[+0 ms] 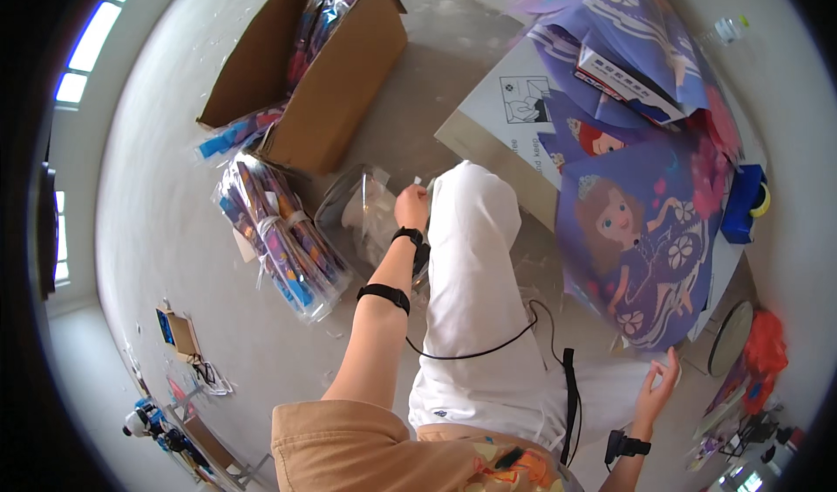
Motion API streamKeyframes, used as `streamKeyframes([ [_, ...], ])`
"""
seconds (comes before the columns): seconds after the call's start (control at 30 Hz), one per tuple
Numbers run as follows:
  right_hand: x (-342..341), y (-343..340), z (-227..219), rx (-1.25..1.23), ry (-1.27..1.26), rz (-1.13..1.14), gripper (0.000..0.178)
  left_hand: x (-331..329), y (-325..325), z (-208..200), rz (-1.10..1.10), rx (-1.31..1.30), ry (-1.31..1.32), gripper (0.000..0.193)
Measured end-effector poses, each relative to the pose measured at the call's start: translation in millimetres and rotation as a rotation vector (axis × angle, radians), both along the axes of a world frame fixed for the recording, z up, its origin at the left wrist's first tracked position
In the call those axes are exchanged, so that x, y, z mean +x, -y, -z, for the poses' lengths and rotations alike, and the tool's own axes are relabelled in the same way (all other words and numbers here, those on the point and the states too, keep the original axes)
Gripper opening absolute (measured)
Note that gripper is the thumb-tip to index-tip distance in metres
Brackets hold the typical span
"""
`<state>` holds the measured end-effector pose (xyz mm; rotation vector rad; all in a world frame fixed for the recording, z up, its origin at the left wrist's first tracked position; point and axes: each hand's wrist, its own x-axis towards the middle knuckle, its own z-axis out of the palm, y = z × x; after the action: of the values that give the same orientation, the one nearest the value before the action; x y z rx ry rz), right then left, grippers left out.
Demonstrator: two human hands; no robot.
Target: The recorder is assembling decorative kites by inserting support rods and securing them with tape.
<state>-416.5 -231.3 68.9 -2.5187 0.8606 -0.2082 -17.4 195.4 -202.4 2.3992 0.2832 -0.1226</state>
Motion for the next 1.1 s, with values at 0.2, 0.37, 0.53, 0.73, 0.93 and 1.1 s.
streamKeyframes([
  [0.2,3.3,-38.1,-0.1,0.048,-0.018,-0.025,0.043,6.8,-1.0,-27.2,0.029,0.087,-0.012,0.009],
  [0.37,19.7,-65.1,-0.9,0.177,0.068,-0.054,0.037,14.4,-9.0,-62.4,-0.03,-0.045,0.1,0.009],
  [0.53,39.1,-86.9,-11.3,0.249,0.192,-0.102,0.034,47.9,5.1,-173.1,0.063,-0.128,0.535,0.011],
  [0.73,86.4,-117.5,-59.4,0.085,0.369,-0.252,0.045,1.2,-1.3,-443.7,0.158,-0.379,1.181,0.017],
  [0.93,151.6,-140.2,-122.3,-0.077,0.609,-0.305,0.052,-61.2,77.6,-502.1,0.469,-1.603,0.688,0.009],
  [1.1,102.8,-109.4,-79.1,0.306,0.448,-0.229,0.024,-27.7,200.1,-426.5,0.951,-1.255,-0.011,0.02],
])
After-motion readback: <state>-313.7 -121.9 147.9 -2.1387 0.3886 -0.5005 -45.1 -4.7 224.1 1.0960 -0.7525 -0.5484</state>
